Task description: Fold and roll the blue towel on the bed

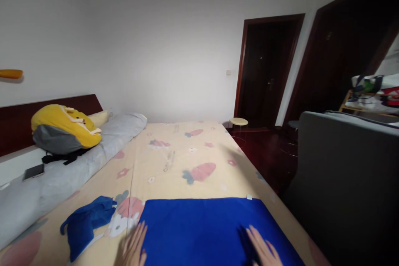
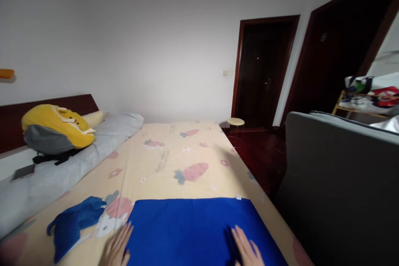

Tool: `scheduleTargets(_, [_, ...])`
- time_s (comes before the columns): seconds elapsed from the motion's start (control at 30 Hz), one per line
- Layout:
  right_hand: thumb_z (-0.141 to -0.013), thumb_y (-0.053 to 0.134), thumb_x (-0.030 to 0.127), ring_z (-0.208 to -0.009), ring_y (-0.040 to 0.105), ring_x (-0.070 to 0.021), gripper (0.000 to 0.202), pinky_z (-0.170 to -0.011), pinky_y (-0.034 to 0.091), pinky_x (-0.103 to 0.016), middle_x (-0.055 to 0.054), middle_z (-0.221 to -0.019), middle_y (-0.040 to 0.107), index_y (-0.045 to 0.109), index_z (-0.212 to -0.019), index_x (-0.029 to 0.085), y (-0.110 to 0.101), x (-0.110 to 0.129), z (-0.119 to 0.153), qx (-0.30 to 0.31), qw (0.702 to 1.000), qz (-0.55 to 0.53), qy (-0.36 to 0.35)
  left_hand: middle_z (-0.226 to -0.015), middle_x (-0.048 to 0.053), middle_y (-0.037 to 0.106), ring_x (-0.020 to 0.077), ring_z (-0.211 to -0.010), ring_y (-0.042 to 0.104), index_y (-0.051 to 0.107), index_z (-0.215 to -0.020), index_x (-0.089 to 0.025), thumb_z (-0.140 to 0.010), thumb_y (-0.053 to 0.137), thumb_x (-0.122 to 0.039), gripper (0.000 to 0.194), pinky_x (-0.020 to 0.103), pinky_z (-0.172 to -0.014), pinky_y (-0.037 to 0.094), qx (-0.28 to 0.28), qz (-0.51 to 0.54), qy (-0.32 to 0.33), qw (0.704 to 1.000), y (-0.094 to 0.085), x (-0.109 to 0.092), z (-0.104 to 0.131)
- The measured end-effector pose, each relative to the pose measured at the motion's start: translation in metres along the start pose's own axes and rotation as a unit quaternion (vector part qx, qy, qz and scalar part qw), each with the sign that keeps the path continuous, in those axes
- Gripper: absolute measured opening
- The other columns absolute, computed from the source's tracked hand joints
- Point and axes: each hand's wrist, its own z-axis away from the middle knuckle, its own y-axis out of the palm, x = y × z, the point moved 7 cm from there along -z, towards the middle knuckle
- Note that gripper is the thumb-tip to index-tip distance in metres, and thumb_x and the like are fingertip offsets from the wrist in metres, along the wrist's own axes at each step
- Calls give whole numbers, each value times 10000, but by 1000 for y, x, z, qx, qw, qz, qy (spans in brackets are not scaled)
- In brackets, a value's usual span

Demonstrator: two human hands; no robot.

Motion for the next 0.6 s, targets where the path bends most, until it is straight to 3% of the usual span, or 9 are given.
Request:
scheduleTargets(0.1, [-903,390,500,-1422,245,-273,639,-1139,279,-541,2,-1545,212,136,-1474,364,54,92,-37,96,991,-42,-81,-1570,-67,180,194,-1475,183,226,-1483,-280,-820,332,-173,680,422,-1214,204,16,80,61,995,-3,-91,-30])
scheduleTargets(0.2, [-923,389,480,-1408,275,-282,594,-1122,307,-539,-26,-1524,238,190,-1471,367,108,159,-69,141,979,-75,-126,-1591,-34,119,167,-1485,112,158,-1505,-221,-856,253,-168,657,403,-1231,153,79,143,92,982,10,-175,-56])
scheduleTargets(0.27, [-901,459,472,-1390,313,-298,615,-1110,320,-554,-39,-1500,297,231,-1465,382,132,180,-83,152,972,-88,-157,-1601,-30,86,142,-1486,77,128,-1513,-216,-890,203,-217,627,387,-1229,141,132,171,94,972,23,-207,-69])
scheduleTargets(0.3, [-893,484,467,-1386,324,-302,624,-1109,320,-559,-41,-1495,316,243,-1463,390,137,181,-89,150,970,-91,-167,-1603,-31,84,141,-1486,71,128,-1515,-227,-903,191,-252,615,396,-1226,138,158,172,84,969,30,-211,-75])
scheduleTargets(0.37, [-901,479,475,-1392,318,-299,607,-1118,306,-560,-37,-1506,309,257,-1461,400,137,165,-99,136,974,-85,-162,-1604,-32,91,161,-1487,71,143,-1512,-266,-916,197,-332,602,447,-1220,121,189,144,52,970,42,-200,-83])
scheduleTargets(0.43, [-924,415,510,-1412,281,-285,560,-1138,272,-556,-27,-1531,268,276,-1455,399,123,125,-108,115,986,-53,-111,-1605,-28,74,192,-1490,62,137,-1508,-294,-918,210,-424,608,507,-1211,83,185,97,9,978,48,-167,-91])
scheduleTargets(0.6, [-903,308,625,-1442,206,-249,633,-1173,195,-526,-17,-1550,256,304,-1458,321,66,-21,-112,63,991,82,79,-1612,-11,-1,200,-1491,20,54,-1504,-289,-913,161,-552,656,521,-1203,52,147,9,-120,982,47,-61,-104])
